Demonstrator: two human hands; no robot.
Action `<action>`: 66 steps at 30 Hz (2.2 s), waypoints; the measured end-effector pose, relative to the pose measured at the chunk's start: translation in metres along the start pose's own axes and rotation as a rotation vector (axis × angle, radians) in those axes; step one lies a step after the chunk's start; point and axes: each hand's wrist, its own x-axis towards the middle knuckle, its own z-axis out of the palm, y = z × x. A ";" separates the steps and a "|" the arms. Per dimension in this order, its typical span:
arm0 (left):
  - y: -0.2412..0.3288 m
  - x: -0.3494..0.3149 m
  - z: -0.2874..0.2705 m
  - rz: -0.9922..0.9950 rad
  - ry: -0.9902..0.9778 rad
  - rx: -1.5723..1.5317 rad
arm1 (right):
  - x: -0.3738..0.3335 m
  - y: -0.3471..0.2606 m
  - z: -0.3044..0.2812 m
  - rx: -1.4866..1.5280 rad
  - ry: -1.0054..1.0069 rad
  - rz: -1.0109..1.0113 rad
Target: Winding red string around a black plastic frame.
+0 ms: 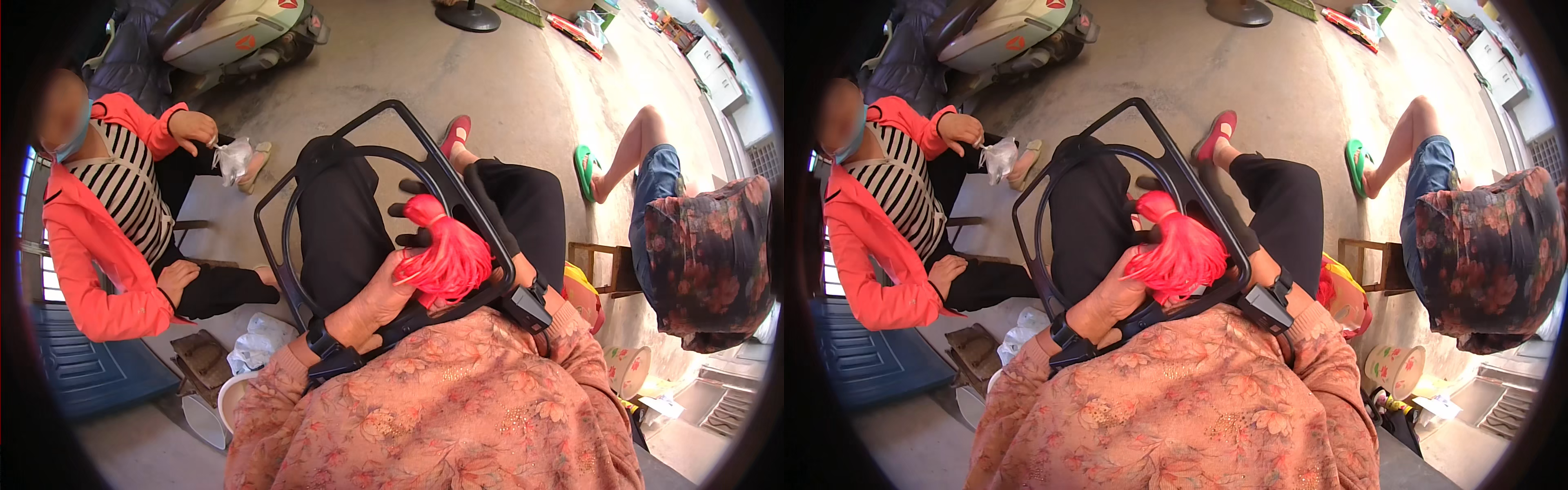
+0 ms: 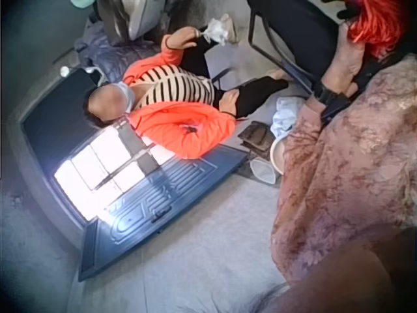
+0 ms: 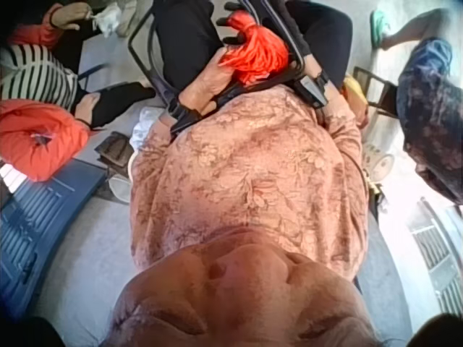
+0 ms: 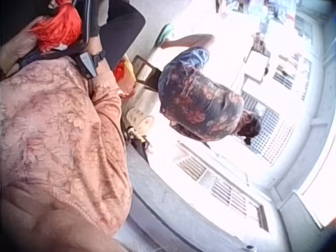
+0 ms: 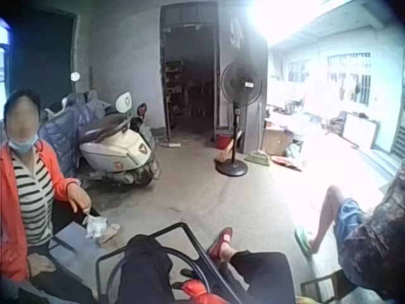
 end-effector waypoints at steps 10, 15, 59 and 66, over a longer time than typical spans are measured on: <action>0.020 -0.005 0.000 -0.135 0.001 0.047 | -0.003 -0.040 0.020 -0.883 0.243 0.208; 0.028 -0.004 -0.003 -0.153 0.024 0.090 | -0.041 -0.023 -0.010 -0.562 0.278 0.162; 0.011 -0.011 0.004 -0.369 -0.042 -0.263 | 0.010 0.014 -0.026 -0.515 0.163 -0.165; 0.005 -0.012 0.000 -0.234 -0.135 -0.296 | 0.008 -0.004 0.000 0.077 -0.156 0.236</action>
